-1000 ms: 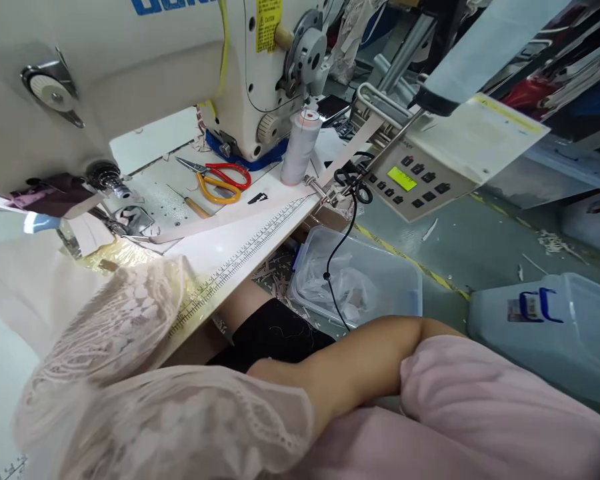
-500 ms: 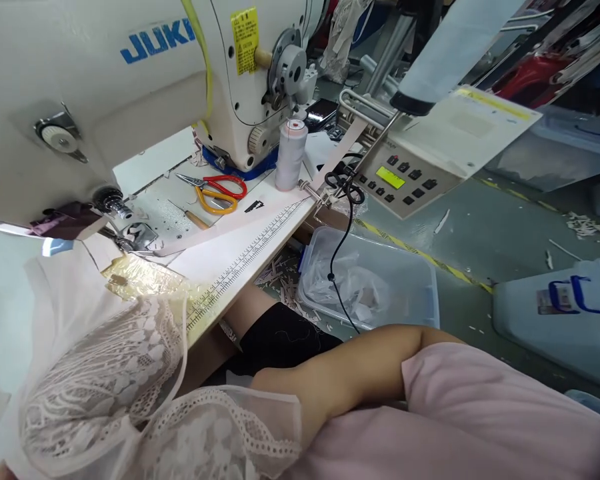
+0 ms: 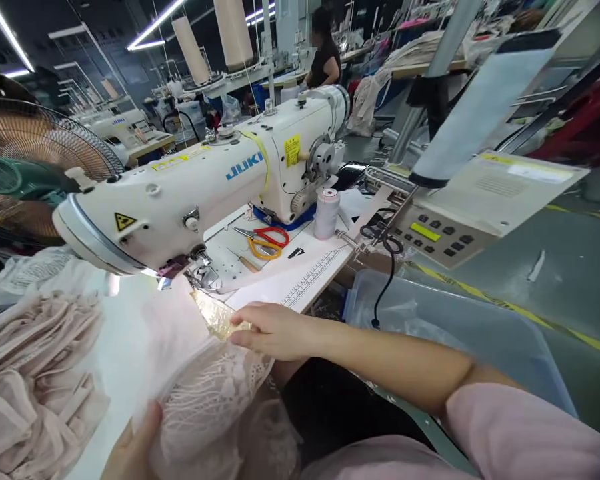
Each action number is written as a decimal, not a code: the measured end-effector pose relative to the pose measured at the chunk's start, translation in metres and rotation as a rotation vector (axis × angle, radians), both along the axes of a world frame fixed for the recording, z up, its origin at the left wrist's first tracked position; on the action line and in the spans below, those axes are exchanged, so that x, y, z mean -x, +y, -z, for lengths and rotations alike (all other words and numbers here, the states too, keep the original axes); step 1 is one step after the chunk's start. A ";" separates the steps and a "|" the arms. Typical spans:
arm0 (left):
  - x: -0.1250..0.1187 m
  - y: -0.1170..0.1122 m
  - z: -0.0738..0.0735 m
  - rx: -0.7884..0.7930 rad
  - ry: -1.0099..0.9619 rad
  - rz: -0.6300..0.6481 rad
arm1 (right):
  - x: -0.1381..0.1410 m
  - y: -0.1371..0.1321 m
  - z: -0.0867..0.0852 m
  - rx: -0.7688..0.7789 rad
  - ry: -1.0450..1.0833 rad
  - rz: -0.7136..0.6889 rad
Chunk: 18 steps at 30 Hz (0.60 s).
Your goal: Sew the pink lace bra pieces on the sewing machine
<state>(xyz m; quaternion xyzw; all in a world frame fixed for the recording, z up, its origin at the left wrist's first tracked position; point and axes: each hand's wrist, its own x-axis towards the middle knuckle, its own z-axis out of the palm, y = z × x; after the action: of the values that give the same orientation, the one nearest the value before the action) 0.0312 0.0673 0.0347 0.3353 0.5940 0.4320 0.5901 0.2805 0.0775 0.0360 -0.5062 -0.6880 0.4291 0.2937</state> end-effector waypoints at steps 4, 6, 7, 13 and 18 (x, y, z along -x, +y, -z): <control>0.000 -0.007 0.003 0.070 0.020 0.059 | 0.024 0.023 0.013 0.313 0.247 -0.214; 0.004 -0.008 0.009 0.047 0.132 0.087 | 0.028 0.025 0.018 0.297 0.289 -0.230; 0.006 -0.007 0.012 0.018 0.197 0.109 | 0.028 0.025 0.020 0.265 0.276 -0.245; 0.001 0.001 0.023 -0.061 0.424 0.264 | 0.029 0.024 0.024 -0.032 0.029 -0.293; -0.006 0.008 0.013 -0.044 0.447 0.405 | 0.037 0.022 0.026 -0.102 -0.082 -0.279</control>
<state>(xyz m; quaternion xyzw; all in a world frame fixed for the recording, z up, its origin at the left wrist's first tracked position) 0.0370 0.0757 0.0213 0.5461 0.6208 0.2339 0.5115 0.2437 0.0992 0.0098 -0.4073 -0.7838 0.4093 0.2284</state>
